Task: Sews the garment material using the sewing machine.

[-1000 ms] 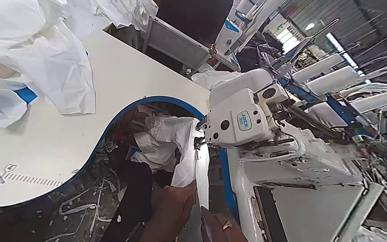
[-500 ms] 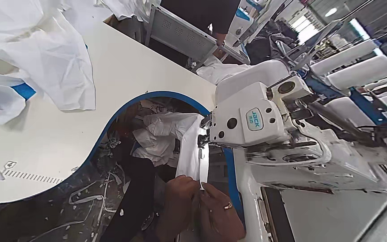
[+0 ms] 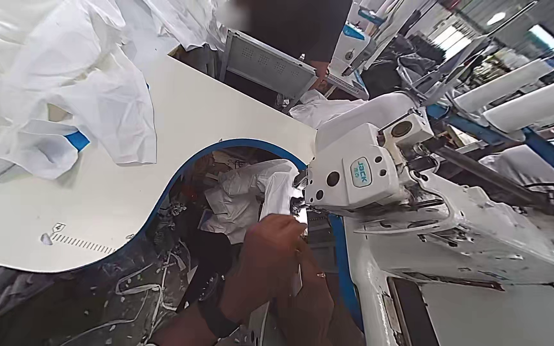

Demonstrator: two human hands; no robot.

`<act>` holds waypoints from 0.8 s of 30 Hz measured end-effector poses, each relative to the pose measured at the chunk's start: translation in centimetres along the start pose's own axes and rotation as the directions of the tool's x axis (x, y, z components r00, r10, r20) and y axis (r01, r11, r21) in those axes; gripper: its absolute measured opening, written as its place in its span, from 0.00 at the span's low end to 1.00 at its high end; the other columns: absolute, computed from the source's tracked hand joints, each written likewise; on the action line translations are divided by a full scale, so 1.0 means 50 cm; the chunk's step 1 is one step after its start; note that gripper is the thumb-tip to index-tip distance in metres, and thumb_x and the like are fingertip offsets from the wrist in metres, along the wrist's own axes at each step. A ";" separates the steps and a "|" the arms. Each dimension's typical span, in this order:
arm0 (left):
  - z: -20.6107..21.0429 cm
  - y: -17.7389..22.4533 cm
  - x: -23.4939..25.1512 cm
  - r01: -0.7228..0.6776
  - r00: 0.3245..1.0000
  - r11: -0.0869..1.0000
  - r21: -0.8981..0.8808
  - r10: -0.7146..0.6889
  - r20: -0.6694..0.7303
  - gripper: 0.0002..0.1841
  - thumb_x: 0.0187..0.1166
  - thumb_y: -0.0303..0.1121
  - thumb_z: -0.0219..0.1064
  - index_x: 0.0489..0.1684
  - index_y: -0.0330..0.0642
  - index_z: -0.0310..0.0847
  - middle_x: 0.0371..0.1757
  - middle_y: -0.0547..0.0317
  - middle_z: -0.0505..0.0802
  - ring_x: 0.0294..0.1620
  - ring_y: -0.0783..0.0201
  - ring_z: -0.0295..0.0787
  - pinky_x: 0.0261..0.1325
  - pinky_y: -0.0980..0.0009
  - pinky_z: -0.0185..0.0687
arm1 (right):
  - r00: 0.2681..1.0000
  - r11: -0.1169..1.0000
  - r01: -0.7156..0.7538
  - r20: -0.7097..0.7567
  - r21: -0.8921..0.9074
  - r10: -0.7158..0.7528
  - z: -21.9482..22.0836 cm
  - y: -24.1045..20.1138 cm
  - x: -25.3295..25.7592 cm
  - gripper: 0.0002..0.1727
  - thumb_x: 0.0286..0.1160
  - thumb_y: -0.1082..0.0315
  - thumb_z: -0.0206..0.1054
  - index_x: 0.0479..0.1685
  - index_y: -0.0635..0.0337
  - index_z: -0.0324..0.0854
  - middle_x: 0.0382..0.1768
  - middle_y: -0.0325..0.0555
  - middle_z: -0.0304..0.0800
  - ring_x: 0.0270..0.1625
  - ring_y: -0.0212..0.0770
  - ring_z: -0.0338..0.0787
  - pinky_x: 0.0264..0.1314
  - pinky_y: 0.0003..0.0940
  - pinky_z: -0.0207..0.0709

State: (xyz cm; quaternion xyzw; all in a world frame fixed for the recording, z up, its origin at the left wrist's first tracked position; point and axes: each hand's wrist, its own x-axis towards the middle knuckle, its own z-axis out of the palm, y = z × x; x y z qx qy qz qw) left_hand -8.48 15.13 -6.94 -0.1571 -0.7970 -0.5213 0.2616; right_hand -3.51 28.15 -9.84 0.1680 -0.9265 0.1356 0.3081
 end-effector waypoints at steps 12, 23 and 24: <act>0.218 -0.244 0.278 0.799 0.600 0.465 -0.380 -0.587 0.543 0.11 0.83 0.26 0.65 0.55 0.25 0.79 0.45 0.48 0.87 0.41 0.65 0.82 0.50 0.67 0.81 | 0.983 0.975 0.177 0.063 -0.136 -0.170 0.013 -0.017 -0.008 0.14 0.69 0.67 0.59 0.28 0.55 0.93 0.36 0.43 0.98 0.47 0.42 0.96 0.64 0.32 0.82; -0.041 0.076 0.068 0.132 0.986 0.809 -0.573 -0.169 -0.011 0.11 0.82 0.25 0.62 0.32 0.23 0.82 0.28 0.53 0.89 0.33 0.72 0.87 0.44 0.74 0.84 | 0.791 0.384 -0.591 0.416 0.709 0.450 -0.117 -0.033 0.006 0.26 0.85 0.74 0.53 0.78 0.76 0.55 0.44 0.42 0.90 0.34 0.26 0.92 0.36 0.25 0.89; -0.034 0.188 0.005 -0.022 0.999 0.800 -0.600 0.047 0.026 0.13 0.79 0.27 0.65 0.26 0.26 0.84 0.25 0.55 0.89 0.31 0.72 0.87 0.42 0.74 0.82 | 0.745 0.255 -0.643 0.514 0.722 0.424 -0.132 -0.035 -0.033 0.17 0.82 0.75 0.57 0.65 0.78 0.71 0.40 0.38 0.90 0.38 0.21 0.88 0.44 0.21 0.84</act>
